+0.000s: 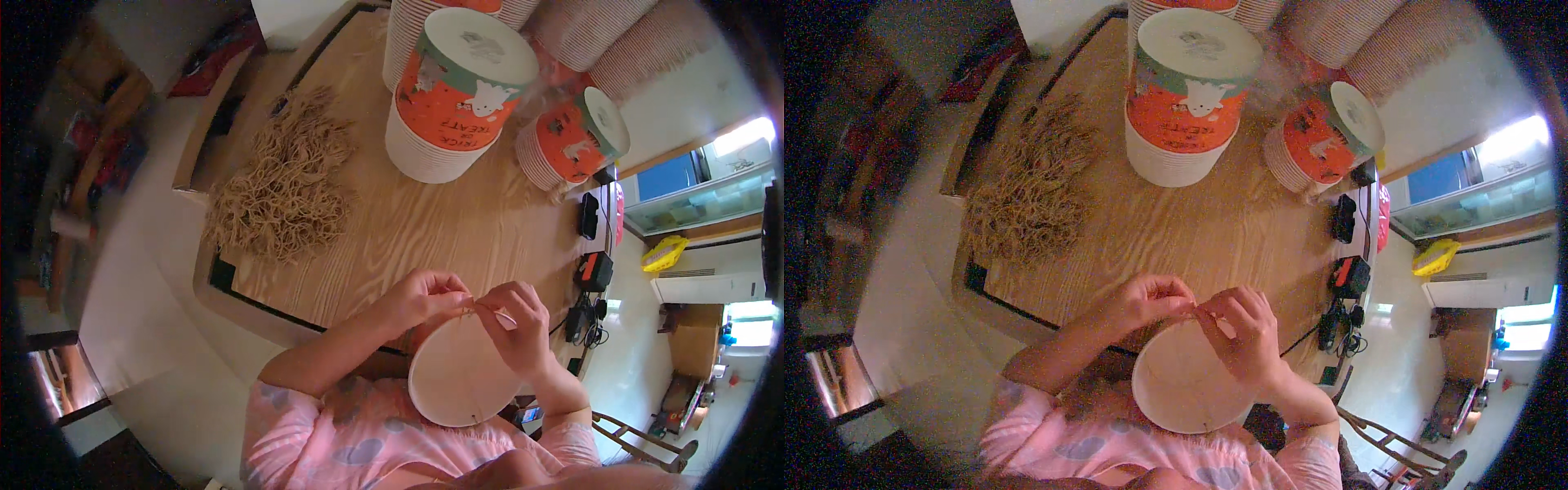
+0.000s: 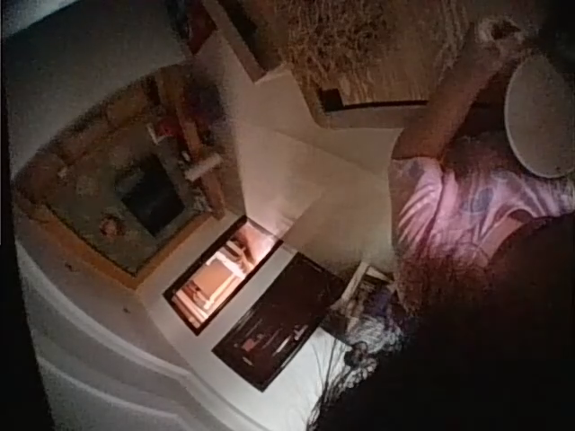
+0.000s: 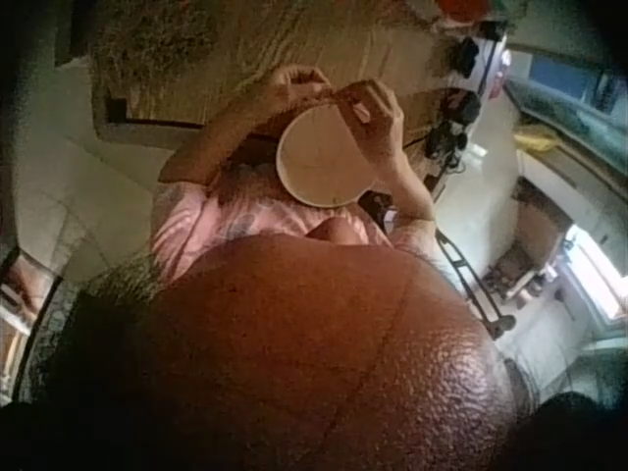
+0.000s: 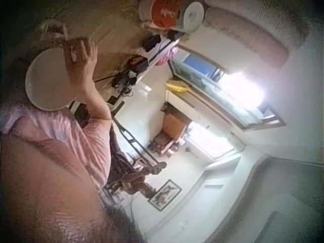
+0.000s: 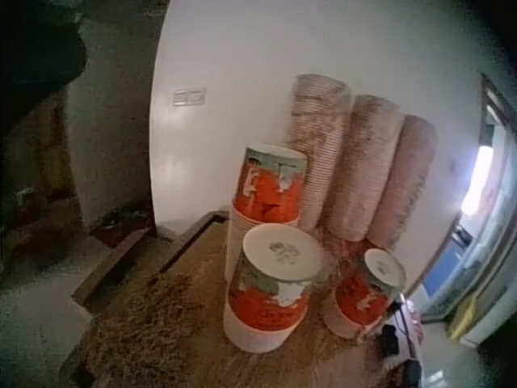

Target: Tying rubber bands around the rims of paper cups to secure them.

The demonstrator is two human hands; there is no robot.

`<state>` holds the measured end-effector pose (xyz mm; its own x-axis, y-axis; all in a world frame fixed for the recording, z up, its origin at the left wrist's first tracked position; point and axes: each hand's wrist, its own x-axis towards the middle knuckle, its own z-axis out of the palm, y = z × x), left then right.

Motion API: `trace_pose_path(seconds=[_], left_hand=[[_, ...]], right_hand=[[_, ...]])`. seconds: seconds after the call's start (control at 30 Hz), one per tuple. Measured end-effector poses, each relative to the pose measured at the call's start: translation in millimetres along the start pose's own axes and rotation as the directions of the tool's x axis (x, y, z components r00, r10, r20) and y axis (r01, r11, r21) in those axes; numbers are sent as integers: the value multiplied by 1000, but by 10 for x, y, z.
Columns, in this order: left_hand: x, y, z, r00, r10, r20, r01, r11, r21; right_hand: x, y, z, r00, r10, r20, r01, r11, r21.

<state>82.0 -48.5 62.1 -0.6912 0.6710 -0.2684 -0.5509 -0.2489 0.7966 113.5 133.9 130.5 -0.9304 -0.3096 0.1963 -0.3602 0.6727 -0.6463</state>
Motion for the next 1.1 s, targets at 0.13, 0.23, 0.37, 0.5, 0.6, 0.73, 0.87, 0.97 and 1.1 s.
trace_pose_path(seconds=[0.13, 0.23, 0.37, 0.5, 0.6, 0.73, 0.87, 0.97, 1.1], left_hand=[[-34, 31, 19, 1000, 14, -10, -14, 1000, -9], [-51, 39, 21, 1000, 6, -23, -6, 1000, 2], [-71, 7, 24, 999, -1, -43, -1, 998, -62], [-92, -1, 43, 996, -38, -79, 32, 996, -78], [-90, -59, 57, 994, -9, -109, -16, 974, -225], [-70, -62, 53, 994, 2, -106, -25, 976, -215], [-112, -32, 66, 989, 54, -137, -62, 997, -51], [-100, -112, 57, 978, 112, -175, -93, 989, 111], [-81, -149, 47, 971, 166, -170, -147, 982, 118]], right_hand=[[-8, -53, 18, 986, -154, -61, 140, 970, -198], [2, -66, 8, 976, -214, -36, 199, 951, -237], [-18, -60, 26, 963, -268, -36, 244, 919, -309], [-10, -88, 16, 960, -279, -13, 258, 903, -344], [-51, -114, 24, 966, -259, 22, 249, 894, -372], [-80, -150, -7, 978, -192, 75, 206, 918, -337], [-5, -123, -123, 993, -58, 104, 74, 985, -155], [58, -90, -156, 995, 48, 88, -43, 997, -60], [105, -60, -143, 950, 180, 253, -223, 963, 152]])
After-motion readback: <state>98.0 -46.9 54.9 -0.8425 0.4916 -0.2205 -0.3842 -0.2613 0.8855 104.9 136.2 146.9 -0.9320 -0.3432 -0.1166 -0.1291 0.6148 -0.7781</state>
